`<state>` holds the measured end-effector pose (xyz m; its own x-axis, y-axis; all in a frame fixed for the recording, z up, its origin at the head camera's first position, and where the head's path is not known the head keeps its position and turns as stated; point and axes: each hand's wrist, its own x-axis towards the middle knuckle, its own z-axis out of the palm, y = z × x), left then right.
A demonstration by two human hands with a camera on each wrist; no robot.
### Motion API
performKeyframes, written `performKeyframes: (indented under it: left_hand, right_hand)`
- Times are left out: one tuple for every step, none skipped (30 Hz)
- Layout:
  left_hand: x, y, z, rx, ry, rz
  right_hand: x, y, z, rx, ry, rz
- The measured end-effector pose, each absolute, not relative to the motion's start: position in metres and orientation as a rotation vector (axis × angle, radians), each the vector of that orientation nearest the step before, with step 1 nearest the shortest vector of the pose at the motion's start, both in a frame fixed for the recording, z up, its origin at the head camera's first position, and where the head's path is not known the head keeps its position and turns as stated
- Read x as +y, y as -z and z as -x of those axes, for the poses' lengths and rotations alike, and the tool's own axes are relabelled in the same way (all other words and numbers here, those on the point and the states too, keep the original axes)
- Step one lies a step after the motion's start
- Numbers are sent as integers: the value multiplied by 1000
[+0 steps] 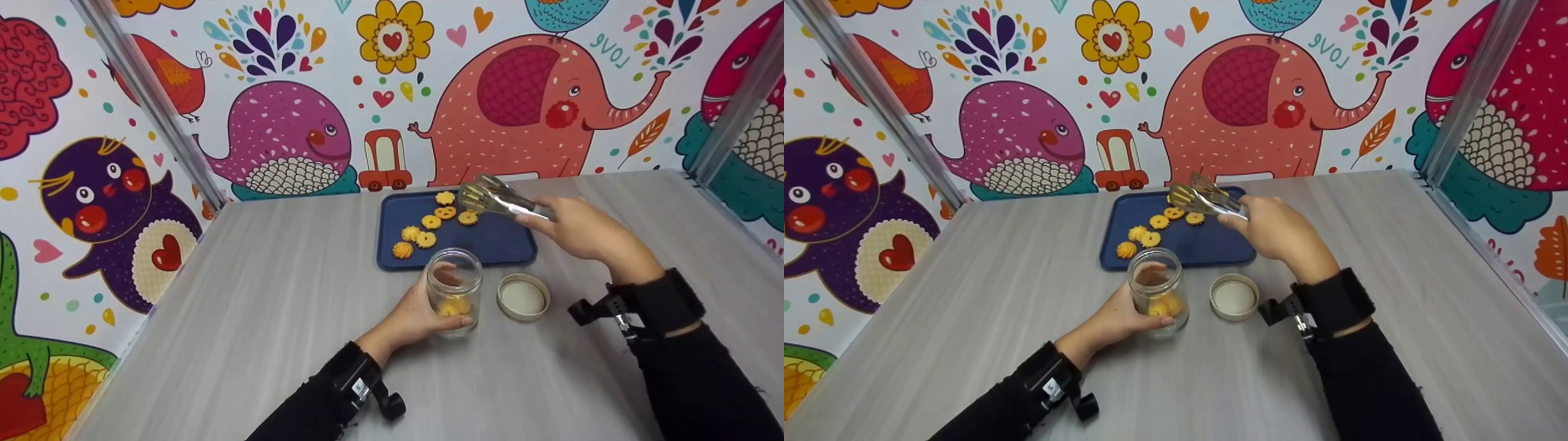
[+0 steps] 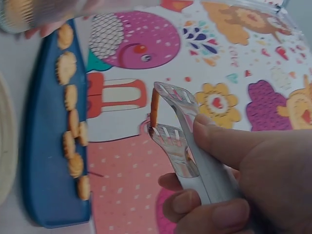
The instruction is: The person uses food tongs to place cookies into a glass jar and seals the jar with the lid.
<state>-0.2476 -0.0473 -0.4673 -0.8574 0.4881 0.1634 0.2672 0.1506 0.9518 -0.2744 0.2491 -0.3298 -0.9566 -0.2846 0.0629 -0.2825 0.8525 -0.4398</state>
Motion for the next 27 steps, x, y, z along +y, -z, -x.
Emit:
performKeyframes:
  left_hand:
    - [-47,467,248,2237,-1787,-746]
    - [-47,467,248,2238,-1788,-747]
    - [-47,467,248,2242,-1785,-747]
    - [-47,467,248,2244,-1784,-748]
    - [-47,467,248,2244,-1785,-749]
    - [-47,468,248,2246,-1786,-748]
    - [-47,468,248,2249,-1783,-747]
    - [-47,468,248,2252,-1780,-744]
    - [-47,467,248,2255,-1777,-741]
    - [-47,468,248,2256,-1776,-739]
    - [-47,468,248,2254,-1777,-741]
    - [-47,468,248,2251,-1779,-744]
    - [-47,468,248,2247,-1779,-745]
    - [-47,468,248,2244,-1779,-748]
    - [-47,467,248,2241,-1779,-752]
    - [-47,467,248,2238,-1781,-759]
    - [-47,467,248,2235,-1782,-764]
    - [-48,467,248,2236,-1778,-763]
    - [-48,467,248,2240,-1772,-759]
    - [-48,466,248,2241,-1771,-762]
    - [-48,467,248,2242,-1770,-761]
    - [-48,467,248,2247,-1767,-760]
    - [-48,466,247,2249,-1764,-755]
    - [-48,466,247,2253,-1759,-749]
    - [-48,466,248,2259,-1753,-747]
    - [-48,466,248,2263,-1749,-745]
    - [-48,466,248,2269,-1742,-742]
  right_hand:
    - [249,327,272,3019,719,463]
    - [248,324,269,3018,723,458]
    - [247,321,266,3018,723,454]
    - [246,318,264,3018,720,456]
    - [245,315,261,3020,714,457]
    - [244,313,258,3020,708,455]
    - [244,310,256,3021,699,455]
    - [244,308,253,3022,691,462]
    - [243,306,250,3025,686,470]
    - [244,303,248,3026,680,478]
    - [244,301,245,3026,678,488]
    - [244,299,242,3026,679,501]
    - [245,297,240,3028,675,518]
    - [245,295,237,3029,675,540]
    - [246,293,234,3026,676,560]
    - [247,292,232,3019,674,582]
    - [247,290,229,3012,668,597]
    - [248,289,227,3004,660,608]
    - [249,288,224,2994,648,618]
    - [249,287,222,2983,636,629]
    - [250,287,221,2967,627,628]
    - [250,286,219,2950,619,625]
    - [250,286,218,2935,612,625]
    - [250,285,216,2918,609,627]
    - [250,285,216,2901,605,629]
    - [250,285,215,2887,597,627]
    - [250,285,214,2875,589,621]
